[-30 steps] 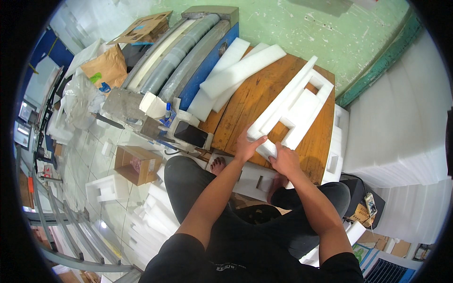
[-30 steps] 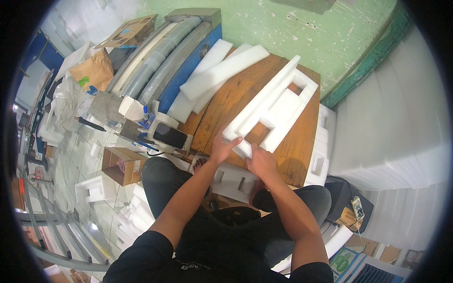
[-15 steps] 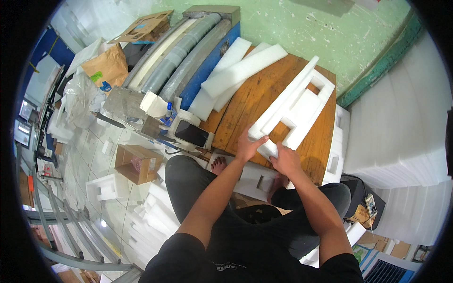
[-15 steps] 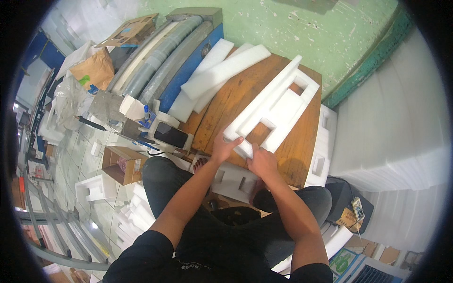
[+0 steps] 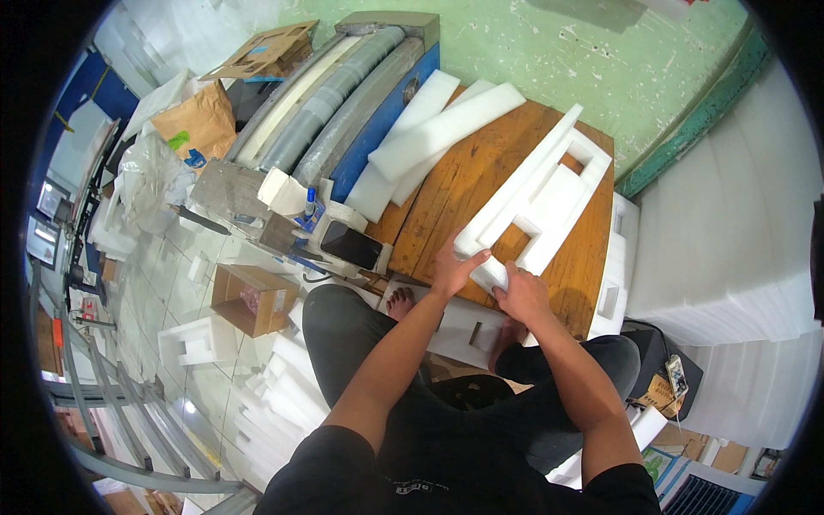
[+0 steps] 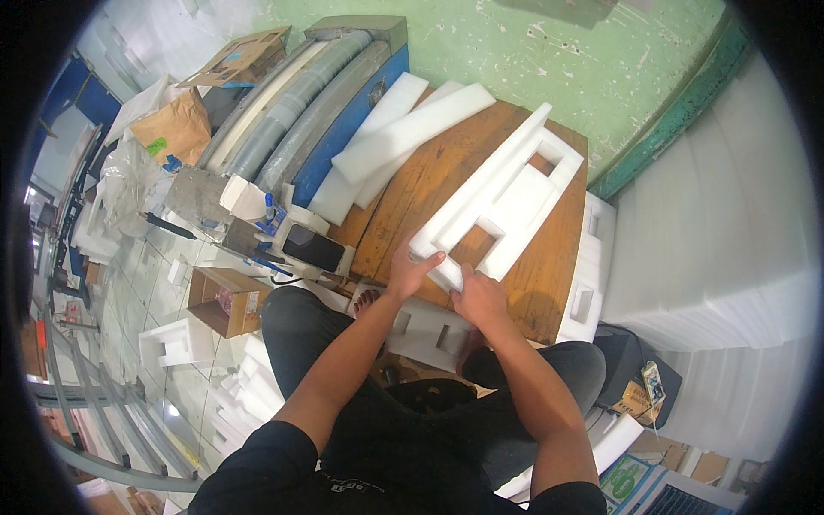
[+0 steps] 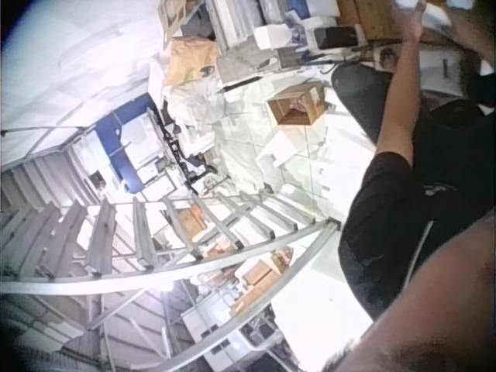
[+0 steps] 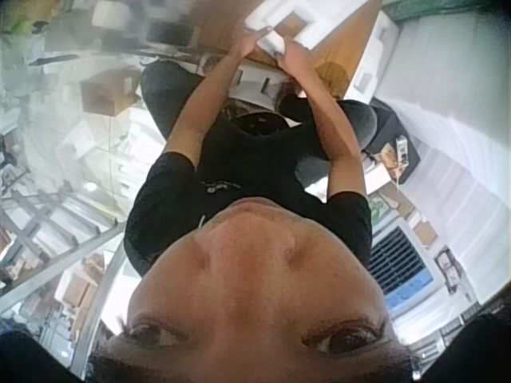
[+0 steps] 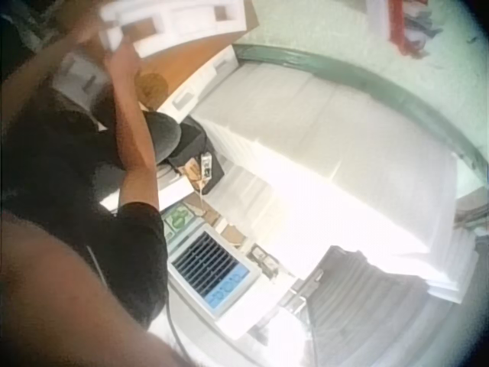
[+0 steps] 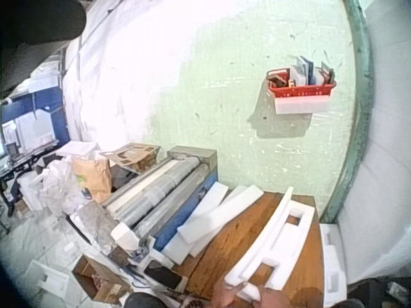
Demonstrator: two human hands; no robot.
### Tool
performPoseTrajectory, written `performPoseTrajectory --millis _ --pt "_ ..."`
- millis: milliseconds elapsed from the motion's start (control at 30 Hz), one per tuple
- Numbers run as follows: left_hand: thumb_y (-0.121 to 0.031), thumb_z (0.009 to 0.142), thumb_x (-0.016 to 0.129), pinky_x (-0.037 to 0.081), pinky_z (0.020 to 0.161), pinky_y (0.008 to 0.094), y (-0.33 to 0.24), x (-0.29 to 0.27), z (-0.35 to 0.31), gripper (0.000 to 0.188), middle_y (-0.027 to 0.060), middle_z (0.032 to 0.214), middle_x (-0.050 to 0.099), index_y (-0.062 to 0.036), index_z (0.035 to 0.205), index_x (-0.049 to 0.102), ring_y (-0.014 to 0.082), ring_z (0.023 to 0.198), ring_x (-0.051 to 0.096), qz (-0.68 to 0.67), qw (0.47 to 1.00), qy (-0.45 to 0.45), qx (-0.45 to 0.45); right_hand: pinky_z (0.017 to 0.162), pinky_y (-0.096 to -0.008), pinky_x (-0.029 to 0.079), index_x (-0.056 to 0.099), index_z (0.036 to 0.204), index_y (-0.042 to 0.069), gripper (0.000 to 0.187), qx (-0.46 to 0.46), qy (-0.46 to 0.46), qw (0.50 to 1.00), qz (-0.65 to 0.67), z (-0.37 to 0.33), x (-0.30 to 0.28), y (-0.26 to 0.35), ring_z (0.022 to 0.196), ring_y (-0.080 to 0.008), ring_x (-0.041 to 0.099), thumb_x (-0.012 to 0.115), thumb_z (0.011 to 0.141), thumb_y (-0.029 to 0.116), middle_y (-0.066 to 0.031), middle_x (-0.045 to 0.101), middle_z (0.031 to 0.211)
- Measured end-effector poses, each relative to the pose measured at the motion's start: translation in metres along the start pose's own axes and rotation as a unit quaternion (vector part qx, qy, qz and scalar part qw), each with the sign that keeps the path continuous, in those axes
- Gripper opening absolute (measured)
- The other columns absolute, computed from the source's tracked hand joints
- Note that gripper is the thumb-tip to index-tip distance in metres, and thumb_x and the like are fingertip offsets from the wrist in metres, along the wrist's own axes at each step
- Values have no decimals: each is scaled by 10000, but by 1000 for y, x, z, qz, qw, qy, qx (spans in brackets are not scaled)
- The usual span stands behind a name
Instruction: The person sits on the floor and assembles white foam pieces into a larger structure. They pick up individual foam components, align them, and press them together to form a multi-part assembly.
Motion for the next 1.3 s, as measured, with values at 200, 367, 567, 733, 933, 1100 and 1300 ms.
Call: performPoseTrajectory --millis 200,367,567,733,933,1100,1300 --pt "-383 755 916 490 1050 406 6 0 1 907 232 1300 676 19 1466 522 301 1213 647 -13 1000 -3 2 778 -533 572 563 1101 20 418 0 3 1000 0 1 1 0 877 -441 725 753 854 299 -252 730 910" --pt "-367 759 916 492 1046 402 4 0 1 889 221 1290 684 21 1459 529 296 1201 653 -3 1000 -6 3 781 -532 573 564 1103 22 417 -1 -1 1000 -3 0 1 0 877 -438 727 753 854 299 -251 729 906" --pt "-366 765 913 494 1042 402 1 0 0 885 224 1286 684 23 1460 527 297 1199 654 4 1000 -12 16 773 -530 576 568 1108 21 421 -9 -13 1000 -7 0 3 -1 865 -442 727 755 854 300 -250 729 895" --pt "-375 762 916 492 1045 405 0 0 0 899 225 1299 677 24 1465 524 302 1209 648 2 1000 -7 10 771 -527 576 570 1094 18 412 -7 -9 1000 -2 0 1 0 863 -439 727 754 855 298 -250 728 895" --pt "-383 755 923 490 1049 404 -3 -1 -1 908 224 1299 680 23 1464 528 300 1210 649 5 1000 -11 8 773 -523 577 574 1084 15 408 -8 -9 1000 -4 1 3 -1 863 -434 729 753 857 304 -249 729 898" --pt "-371 761 917 490 1050 403 -4 -1 -2 895 225 1296 683 25 1463 529 295 1209 651 -5 1000 -11 6 778 -527 575 573 1083 18 409 -4 -3 1000 -7 2 3 -1 878 -431 729 751 860 312 -252 729 916" --pt "-335 766 913 487 1055 403 -1 -1 1 874 227 1314 673 23 1464 527 293 1221 643 1 1000 -11 13 787 -530 574 569 1088 23 411 3 4 1000 -6 2 2 0 894 -434 727 748 866 319 -251 731 926"
Point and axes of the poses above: each hand's wrist, its own z-axis towards the middle knuckle, its own x-axis out of the palm, y = z × x, the point moved 3 cm from there along z, towards the middle knuckle
